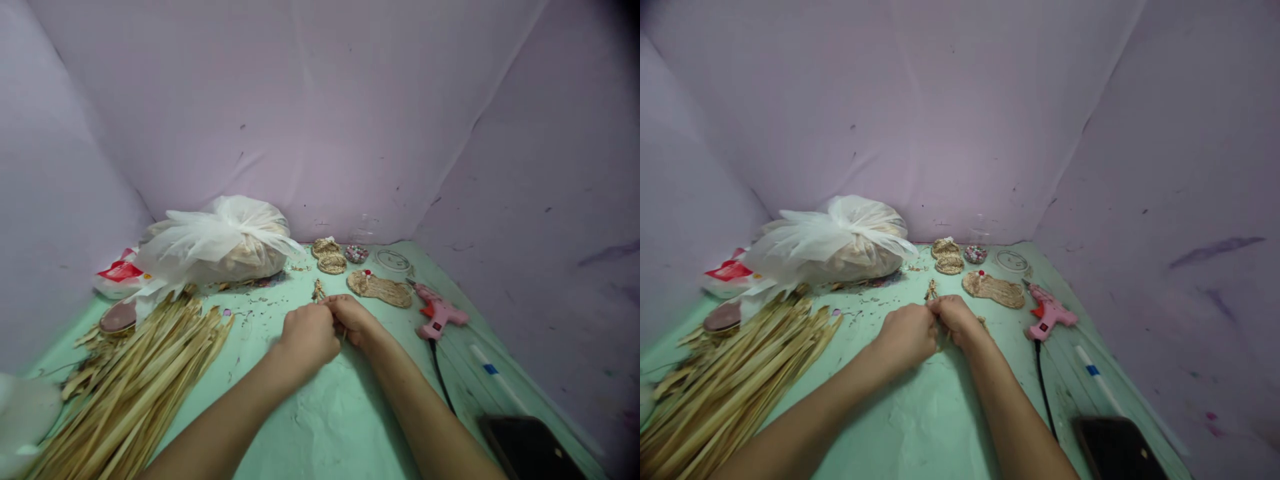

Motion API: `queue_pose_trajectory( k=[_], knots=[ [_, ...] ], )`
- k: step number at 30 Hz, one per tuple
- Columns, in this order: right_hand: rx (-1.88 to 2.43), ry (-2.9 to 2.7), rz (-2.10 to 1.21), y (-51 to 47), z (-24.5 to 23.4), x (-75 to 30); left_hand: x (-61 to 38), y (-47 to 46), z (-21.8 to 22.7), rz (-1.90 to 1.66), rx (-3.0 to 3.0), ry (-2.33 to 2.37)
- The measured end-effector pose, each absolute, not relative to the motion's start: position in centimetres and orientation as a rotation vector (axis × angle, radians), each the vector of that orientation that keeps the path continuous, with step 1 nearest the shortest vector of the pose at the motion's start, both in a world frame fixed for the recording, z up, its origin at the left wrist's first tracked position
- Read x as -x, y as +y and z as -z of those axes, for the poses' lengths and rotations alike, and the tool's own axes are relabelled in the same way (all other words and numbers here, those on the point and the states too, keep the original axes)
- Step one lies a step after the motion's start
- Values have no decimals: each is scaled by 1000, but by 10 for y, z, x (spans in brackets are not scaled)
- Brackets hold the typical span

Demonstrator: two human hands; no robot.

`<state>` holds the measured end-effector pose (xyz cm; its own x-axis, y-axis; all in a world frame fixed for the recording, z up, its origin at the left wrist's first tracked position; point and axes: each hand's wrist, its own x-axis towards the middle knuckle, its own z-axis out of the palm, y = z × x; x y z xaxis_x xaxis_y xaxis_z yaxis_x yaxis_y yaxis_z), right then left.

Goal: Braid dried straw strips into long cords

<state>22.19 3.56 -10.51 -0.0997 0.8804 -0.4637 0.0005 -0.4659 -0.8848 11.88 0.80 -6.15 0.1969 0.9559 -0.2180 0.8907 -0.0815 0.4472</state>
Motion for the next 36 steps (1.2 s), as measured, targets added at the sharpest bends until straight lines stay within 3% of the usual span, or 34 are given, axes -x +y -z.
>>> queue_pose_trajectory(
  k=[4, 8, 14, 20, 26, 30, 36],
  knots=[
    [1455, -1004, -1706, 37, 106, -226, -101, 33, 59, -584, -1785, 1836],
    [1433, -1071, -1718, 37, 104, -227, -106, 43, 70, -516, -1113, 1457],
    [1475, -1300, -1642, 41, 108, -233, -115, 42, 85, -453, -1136, 1407],
    [1531, -1630, -1269, 43, 112, -240, -109, 49, 96, -482, -1340, 1460],
    [1939, -2124, -407, 26, 87, -227, -112, 54, 116, -559, -1413, 1576],
    [2099, -2096, -343, 11, 75, -210, -112, 55, 116, -586, -1379, 1615],
    [1936, -2216, -498, -4, 80, -186, -110, 49, 104, -533, -1268, 1563]
  ],
)
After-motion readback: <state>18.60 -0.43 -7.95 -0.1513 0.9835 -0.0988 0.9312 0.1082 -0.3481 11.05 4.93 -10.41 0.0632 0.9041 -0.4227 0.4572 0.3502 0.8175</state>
